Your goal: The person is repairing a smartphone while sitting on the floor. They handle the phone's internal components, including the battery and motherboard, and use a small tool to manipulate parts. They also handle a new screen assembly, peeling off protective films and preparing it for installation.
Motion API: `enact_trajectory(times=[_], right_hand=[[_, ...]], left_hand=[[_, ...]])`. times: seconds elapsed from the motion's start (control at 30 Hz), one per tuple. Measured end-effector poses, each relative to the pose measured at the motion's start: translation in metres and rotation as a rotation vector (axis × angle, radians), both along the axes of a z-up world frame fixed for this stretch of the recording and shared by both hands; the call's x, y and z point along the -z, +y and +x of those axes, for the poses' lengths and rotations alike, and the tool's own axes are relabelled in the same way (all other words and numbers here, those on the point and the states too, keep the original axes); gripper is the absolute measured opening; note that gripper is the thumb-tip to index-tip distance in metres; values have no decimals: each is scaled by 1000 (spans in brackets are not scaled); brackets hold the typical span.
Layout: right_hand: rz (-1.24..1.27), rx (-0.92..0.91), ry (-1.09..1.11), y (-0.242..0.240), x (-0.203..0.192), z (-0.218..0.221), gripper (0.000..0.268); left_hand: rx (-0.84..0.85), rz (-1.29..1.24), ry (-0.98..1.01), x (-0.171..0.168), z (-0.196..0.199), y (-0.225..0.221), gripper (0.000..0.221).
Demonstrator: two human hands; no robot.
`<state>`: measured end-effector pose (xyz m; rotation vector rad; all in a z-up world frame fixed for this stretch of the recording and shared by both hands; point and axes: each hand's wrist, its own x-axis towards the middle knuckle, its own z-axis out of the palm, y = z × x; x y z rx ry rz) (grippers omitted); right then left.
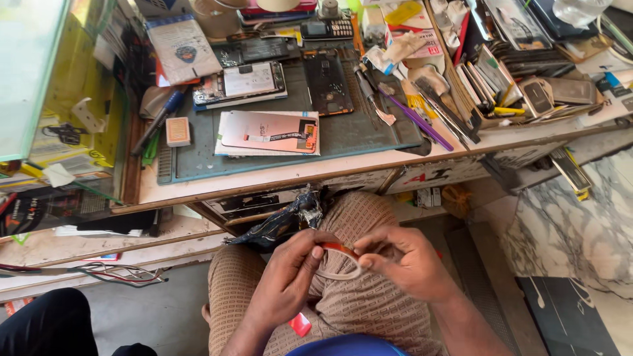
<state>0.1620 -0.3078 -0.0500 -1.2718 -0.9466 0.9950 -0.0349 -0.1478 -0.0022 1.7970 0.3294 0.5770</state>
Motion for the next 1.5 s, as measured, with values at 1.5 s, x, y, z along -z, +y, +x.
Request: enact_trajectory(times=[1.5], right_hand=[[-40, 282, -572, 5, -57, -33, 22]], left_hand=[[-199, 420, 33, 23, -1, -34, 15]])
